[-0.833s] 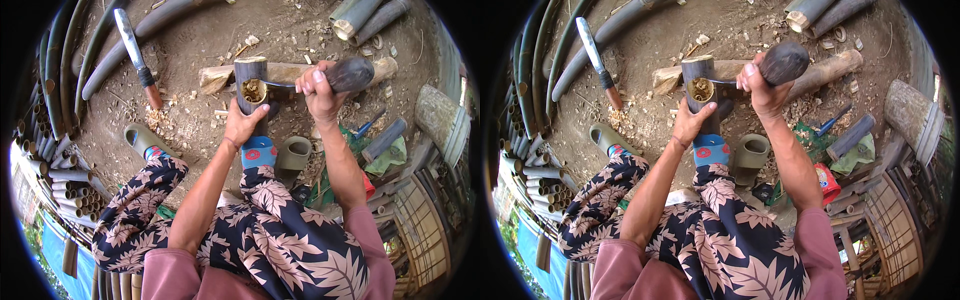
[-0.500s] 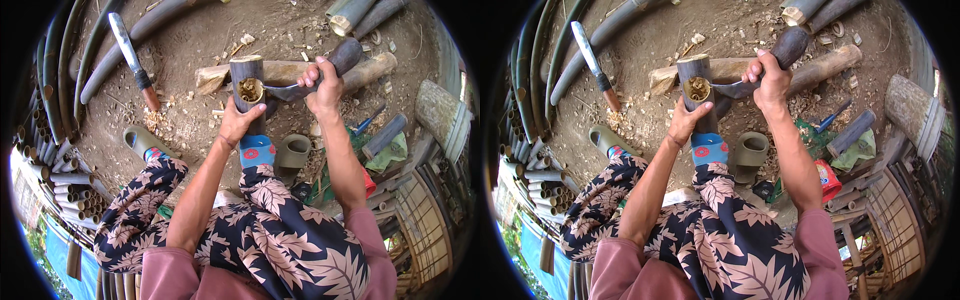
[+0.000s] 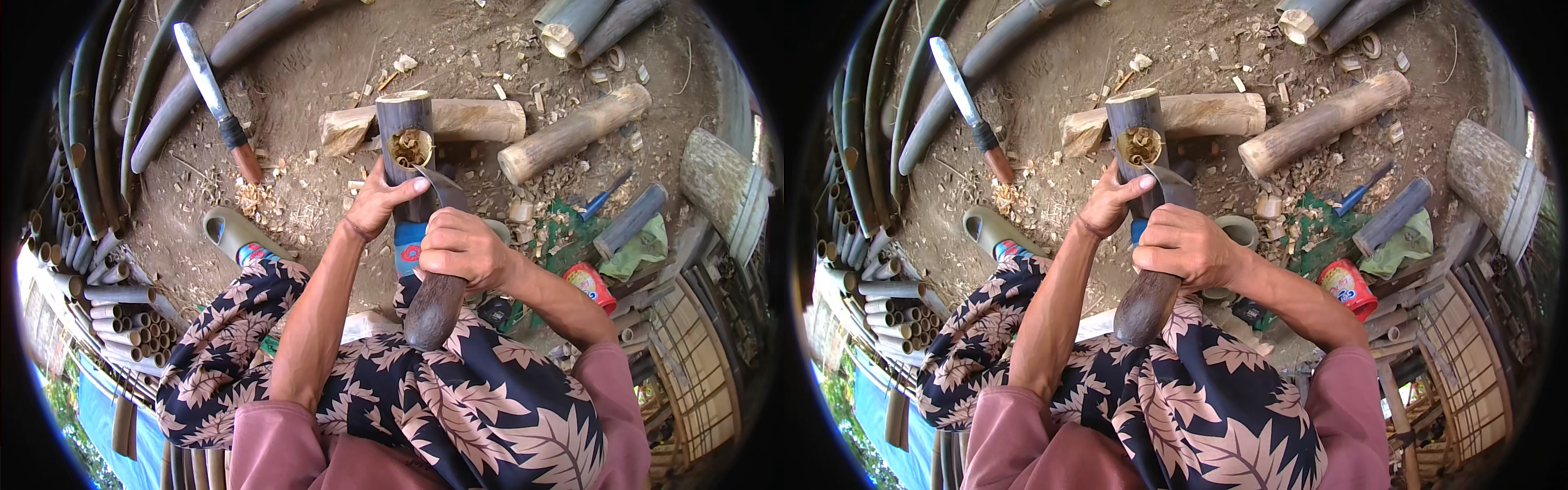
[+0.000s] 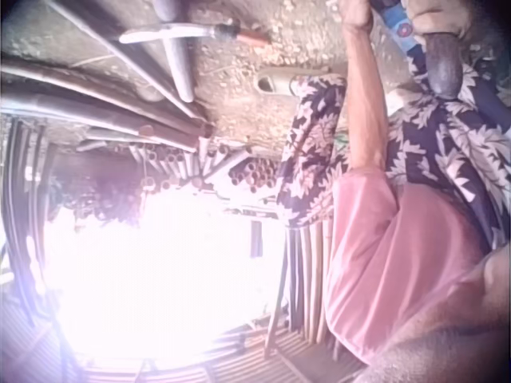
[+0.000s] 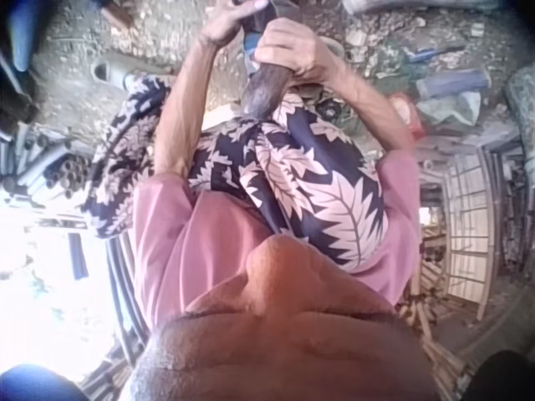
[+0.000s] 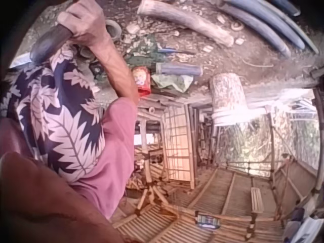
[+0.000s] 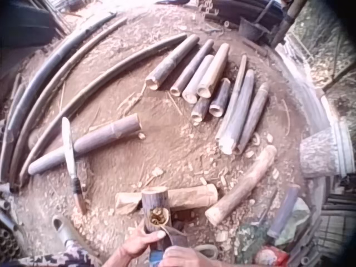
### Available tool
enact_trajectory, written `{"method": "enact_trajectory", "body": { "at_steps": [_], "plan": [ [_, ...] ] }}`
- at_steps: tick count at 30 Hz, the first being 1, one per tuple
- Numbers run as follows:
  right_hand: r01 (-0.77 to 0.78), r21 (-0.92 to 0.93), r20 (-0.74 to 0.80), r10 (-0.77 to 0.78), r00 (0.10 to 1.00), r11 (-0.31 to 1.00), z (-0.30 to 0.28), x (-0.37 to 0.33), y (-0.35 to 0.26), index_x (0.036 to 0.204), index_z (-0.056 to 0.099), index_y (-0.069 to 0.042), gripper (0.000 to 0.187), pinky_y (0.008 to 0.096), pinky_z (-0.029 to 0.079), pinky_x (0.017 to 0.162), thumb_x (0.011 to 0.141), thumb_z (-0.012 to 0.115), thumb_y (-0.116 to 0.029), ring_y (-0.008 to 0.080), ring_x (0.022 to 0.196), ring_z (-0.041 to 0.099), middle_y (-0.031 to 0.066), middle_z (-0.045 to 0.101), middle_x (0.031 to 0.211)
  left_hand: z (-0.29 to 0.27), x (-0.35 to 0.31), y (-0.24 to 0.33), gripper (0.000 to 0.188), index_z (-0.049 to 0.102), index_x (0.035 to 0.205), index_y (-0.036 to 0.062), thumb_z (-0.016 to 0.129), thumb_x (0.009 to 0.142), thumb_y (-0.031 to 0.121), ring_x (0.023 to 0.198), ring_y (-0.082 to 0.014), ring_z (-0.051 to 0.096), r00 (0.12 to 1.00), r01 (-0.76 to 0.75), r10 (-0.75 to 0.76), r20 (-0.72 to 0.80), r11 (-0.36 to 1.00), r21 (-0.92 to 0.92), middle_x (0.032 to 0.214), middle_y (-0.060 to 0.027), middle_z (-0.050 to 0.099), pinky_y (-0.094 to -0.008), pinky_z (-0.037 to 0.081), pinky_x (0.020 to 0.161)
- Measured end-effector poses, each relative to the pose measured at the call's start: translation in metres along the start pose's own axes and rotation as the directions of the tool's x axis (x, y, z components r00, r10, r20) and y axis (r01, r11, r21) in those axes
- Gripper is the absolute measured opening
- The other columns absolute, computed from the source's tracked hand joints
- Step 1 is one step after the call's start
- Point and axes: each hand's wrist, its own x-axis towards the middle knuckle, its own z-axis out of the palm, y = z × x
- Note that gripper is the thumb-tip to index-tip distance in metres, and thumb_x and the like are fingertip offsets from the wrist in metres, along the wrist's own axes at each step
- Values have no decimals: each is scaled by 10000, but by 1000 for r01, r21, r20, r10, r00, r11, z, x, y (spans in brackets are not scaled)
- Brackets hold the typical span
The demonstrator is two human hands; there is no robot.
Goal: The person carves a section of bamboo, first by scraping the outer bark with a machete and then by hollowing out a hole in the side of a shorter segment using a curved carving tool and a wooden mallet.
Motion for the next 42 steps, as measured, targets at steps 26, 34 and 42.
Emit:
{"method": "enact_trajectory", "body": {
  "at_steps": [26,34,42],
  "plan": [
    [183,-315,236,-110,966,931,-21,-29,30,836,595,-84,183,382,495,878,700,631,-202,214,797,558,20,506,803,32,9,-13,828,512,1210,-69,920,668,406,974,-198,641,895,-72,218,-390,932,355,1091,-135,661,-336,529,865],
    [141,-12,301,-131,944,990,-11,8,15,876,593,-73,196,388,463,822,730,620,-200,221,792,532,27,513,827,0,-9,-14,903,349,1434,-10,864,768,317,1102,-195,597,994,-83,77,-72,993,-90,1209,-115,610,-350,493,970],
    [214,-68,383,-172,907,975,0,11,30,835,597,-82,162,352,446,751,722,633,-192,198,737,501,6,464,760,0,-6,-16,753,467,1361,-22,817,825,373,1005,-155,626,986,-94,88,-141,995,-38,1130,-98,654,-313,525,894]
  ]
}}
